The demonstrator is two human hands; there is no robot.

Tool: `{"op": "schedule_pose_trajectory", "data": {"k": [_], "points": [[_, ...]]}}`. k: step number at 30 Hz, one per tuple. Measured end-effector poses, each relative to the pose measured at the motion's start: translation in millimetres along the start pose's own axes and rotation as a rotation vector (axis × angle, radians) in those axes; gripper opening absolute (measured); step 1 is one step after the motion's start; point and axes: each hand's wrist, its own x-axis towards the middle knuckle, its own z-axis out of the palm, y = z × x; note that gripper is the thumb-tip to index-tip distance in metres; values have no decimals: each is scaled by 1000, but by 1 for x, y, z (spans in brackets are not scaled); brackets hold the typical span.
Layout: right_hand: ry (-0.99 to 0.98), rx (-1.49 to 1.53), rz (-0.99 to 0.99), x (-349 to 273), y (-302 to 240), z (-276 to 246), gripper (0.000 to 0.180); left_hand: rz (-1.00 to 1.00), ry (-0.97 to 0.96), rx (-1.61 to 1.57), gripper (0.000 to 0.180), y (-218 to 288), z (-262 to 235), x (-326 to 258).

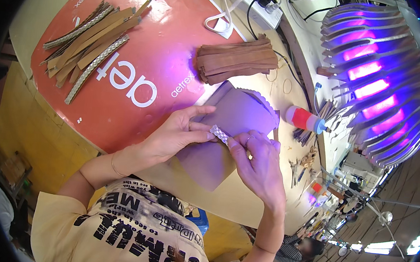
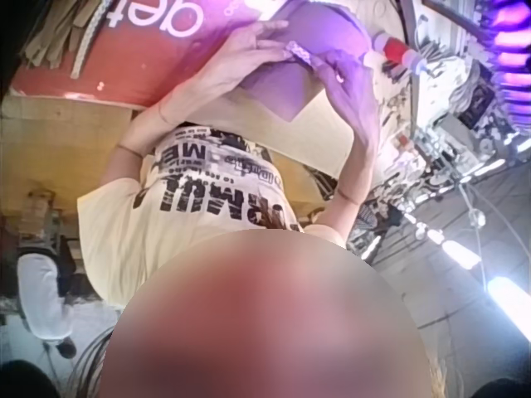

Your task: The person assembles a small leather item by hand, applying glue to thin leather strips and attaching a braided cord to a folded leather piece. She handles multiple leather strips, a glue bottle, and a braided cord, arranging and pressing them together on a workbench.

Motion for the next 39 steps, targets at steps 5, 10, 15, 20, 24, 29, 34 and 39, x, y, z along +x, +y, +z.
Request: {"op": "schedule_pose_trajectory", "data": {"k": [5, 10, 15, 20, 24, 29, 34, 39], "points": [[18, 7, 0, -1, 1, 2, 17, 0, 7, -1, 61, 0, 2, 1], [30, 9, 2, -2, 1, 3, 16, 8, 14, -23, 65, -1, 0, 1], [59, -9, -46, -2, 0, 4, 20, 14, 2, -41, 66, -2, 0, 1], [58, 2, -13, -2, 1, 5, 17, 9, 6, -35, 63, 0, 1, -1], [60, 11, -20, -2, 2, 5, 16, -1, 13, -33, 57, 0, 2, -2], [68, 47, -7, -2, 1, 5, 16, 61, 13, -22, 64, 0, 3, -2], [82, 22, -21, -2, 1, 6, 17, 89, 33, 41, 56, 4, 5, -4], [95, -16, -36, -2, 0, 7, 18, 107, 55, 90, 55, 6, 6, -2]]}}
